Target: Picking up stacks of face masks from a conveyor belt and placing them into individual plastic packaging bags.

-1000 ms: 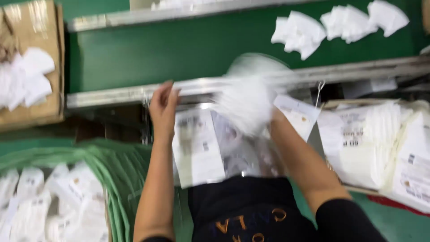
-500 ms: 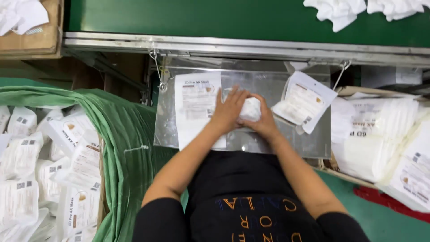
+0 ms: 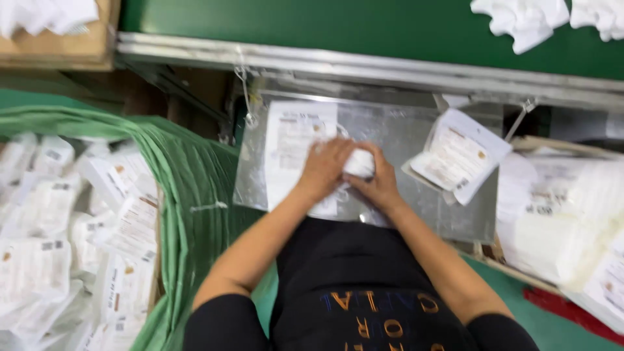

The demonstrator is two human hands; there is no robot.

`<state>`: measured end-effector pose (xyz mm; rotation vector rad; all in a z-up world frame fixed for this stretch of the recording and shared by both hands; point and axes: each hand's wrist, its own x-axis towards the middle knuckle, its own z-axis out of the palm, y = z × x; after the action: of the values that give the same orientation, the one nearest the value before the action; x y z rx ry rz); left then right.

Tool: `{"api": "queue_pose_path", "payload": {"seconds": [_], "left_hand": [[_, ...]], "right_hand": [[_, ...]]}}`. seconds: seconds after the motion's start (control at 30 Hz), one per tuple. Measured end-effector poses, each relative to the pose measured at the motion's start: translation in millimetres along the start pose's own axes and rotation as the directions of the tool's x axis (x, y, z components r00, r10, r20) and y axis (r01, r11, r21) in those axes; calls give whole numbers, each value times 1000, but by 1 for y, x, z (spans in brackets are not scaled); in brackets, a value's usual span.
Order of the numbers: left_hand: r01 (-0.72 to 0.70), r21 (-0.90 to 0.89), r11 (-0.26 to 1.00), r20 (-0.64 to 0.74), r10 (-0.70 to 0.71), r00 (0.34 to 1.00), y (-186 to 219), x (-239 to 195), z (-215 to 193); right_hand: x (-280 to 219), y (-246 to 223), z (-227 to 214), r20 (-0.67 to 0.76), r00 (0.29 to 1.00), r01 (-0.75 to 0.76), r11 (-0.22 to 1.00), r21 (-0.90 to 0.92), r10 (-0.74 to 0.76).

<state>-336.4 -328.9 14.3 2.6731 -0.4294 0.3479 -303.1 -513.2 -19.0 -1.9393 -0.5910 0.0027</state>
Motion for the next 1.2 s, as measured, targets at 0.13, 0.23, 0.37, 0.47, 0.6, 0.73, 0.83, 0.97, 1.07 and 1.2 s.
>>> {"api": "queue_pose_path", "payload": {"seconds": [0.13,0.23,0.37,0.47,0.6,0.73,0.83,0.97,1.07,1.2], "left_hand": [[74,4,997,299,-72,951,-12,2,18],[121,-60,991,345,-93,934,-5,22,-18],[211,-494,843,308,-58,950,0,41,-36],[166,-475,864,335,3,942,4,41,-34],[7,-247,969,329,77,941,17,34,-36],[-170,-149,974,85,184,979,15,32,-24],[53,-137,989,251,-17,968,3,34,19],[55,-34,998,266,-44,963,15,31,22],[-35,77,996,-52,39,998,13,33,16],[28,37,999,107,-32,994,2,23,42]], "right_hand": [[-4,4,-8,66,998,15,1000,-21,-14],[17,7,-23,173,973,-157,987,23,150],[24,5,-53,303,821,-569,740,360,484],[14,-11,-59,362,737,-665,517,540,570],[2,-12,-59,246,841,-541,769,339,483],[-2,-6,-59,89,980,-193,956,221,177],[13,15,-46,243,954,-171,984,-51,178],[-2,31,-36,69,995,-75,997,-19,76],[4,34,-33,49,996,-78,997,11,77],[1,34,-13,15,1000,-10,993,120,8]]}}
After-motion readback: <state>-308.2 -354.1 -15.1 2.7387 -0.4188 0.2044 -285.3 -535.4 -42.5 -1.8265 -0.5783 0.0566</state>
